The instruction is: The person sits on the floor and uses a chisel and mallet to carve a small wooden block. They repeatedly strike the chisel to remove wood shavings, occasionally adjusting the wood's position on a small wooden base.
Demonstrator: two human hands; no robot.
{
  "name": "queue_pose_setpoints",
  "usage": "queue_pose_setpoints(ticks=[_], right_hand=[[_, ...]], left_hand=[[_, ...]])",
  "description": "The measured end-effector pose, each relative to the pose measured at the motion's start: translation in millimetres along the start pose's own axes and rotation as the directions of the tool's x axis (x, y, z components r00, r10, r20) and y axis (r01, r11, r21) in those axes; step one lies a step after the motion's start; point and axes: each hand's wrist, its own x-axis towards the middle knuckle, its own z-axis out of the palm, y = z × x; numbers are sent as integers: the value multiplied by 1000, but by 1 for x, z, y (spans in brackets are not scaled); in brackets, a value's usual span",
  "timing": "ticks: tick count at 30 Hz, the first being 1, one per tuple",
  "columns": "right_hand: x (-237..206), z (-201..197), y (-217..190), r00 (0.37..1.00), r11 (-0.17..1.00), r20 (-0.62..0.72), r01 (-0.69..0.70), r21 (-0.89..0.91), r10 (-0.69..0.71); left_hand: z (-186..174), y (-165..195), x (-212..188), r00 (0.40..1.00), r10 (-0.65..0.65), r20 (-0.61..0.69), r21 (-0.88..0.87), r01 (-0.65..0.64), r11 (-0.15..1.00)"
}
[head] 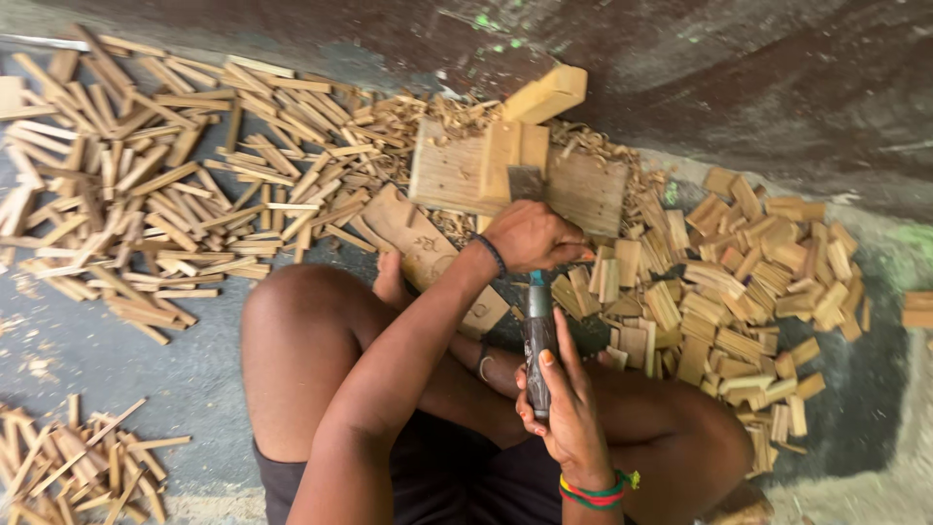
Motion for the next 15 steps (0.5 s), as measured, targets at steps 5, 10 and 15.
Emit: queue_pose_setpoints(ticks=[5,10,15], right_hand=[[7,12,10,1000,1000,-30,0,-24,-1],[14,14,18,997,993,-21,66,-97,-68],[28,22,13,998,992,-35,43,-115,-47]], left_hand=[[-4,-5,-2,1000,1,14,46,-2,999],[3,-15,-1,1000,-5,13,75,4,997],[7,-34,5,999,42,21,147,-45,988]])
